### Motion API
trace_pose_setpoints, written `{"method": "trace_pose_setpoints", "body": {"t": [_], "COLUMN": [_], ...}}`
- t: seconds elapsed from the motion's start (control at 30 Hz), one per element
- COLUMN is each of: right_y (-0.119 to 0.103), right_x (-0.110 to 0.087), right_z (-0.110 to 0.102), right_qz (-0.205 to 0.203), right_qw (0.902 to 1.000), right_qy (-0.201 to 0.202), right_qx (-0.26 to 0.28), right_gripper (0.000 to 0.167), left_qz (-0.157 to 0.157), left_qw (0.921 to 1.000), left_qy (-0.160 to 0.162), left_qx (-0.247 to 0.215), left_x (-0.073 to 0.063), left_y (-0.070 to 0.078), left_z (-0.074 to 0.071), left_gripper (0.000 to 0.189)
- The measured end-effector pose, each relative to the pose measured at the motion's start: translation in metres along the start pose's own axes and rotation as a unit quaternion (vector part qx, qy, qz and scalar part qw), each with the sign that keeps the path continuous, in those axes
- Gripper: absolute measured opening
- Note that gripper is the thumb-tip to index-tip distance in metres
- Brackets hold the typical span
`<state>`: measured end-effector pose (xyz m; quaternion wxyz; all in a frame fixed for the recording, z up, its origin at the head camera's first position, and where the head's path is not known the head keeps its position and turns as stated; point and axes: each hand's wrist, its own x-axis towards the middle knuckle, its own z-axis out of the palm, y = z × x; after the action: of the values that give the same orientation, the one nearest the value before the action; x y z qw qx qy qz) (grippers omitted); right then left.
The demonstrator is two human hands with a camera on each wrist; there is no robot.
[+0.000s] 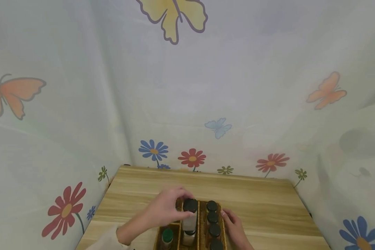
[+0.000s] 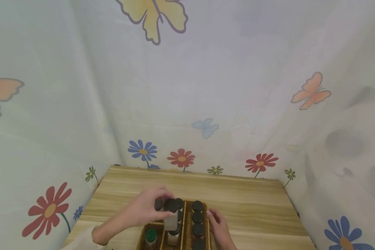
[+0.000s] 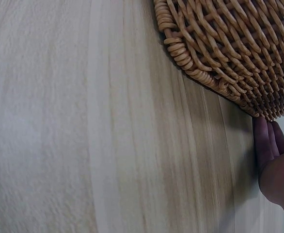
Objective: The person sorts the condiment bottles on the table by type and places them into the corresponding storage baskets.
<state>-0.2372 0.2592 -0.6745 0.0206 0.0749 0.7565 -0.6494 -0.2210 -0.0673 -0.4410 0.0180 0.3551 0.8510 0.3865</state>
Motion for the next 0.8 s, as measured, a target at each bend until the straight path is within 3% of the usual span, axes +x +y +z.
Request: {"method": "trace_pose_setpoints", "body": {"t": [0.2,0.47,0.63,0.8], "right_y": [0.001,-0.002,-0.004,-0.004], "right_x": [0.004,0.001,-0.001,-0.002], "right_z": [-0.002,-0.001,-0.001,0.000], "right_qz": [0.003,-0.004,-0.008,-0.012], "right_qw": [1.0000,0.9998,0.9998,0.9996], "right_qy": [0.001,0.007,0.005,0.009], "right_qx": [-0.006,-0.019,-0.017,-0.023], "right_gripper": [0.064,0.063,0.066,0.065], "left_qz": [-0.003,-0.008,-0.015,-0.035], "left_qw": [0.9986,0.9915,0.9908,0.9907], "left_qy": [-0.052,-0.129,-0.134,-0.129], "left_qx": [-0.010,0.017,0.013,0.022], "left_x": [-0.013,-0.021,-0.026,-0.029], "left_y": [0.011,0.003,-0.006,-0.011], "left_z": [0.014,0.045,0.059,0.062], "left_gripper": [0.040,0.033,0.034,0.034]}}
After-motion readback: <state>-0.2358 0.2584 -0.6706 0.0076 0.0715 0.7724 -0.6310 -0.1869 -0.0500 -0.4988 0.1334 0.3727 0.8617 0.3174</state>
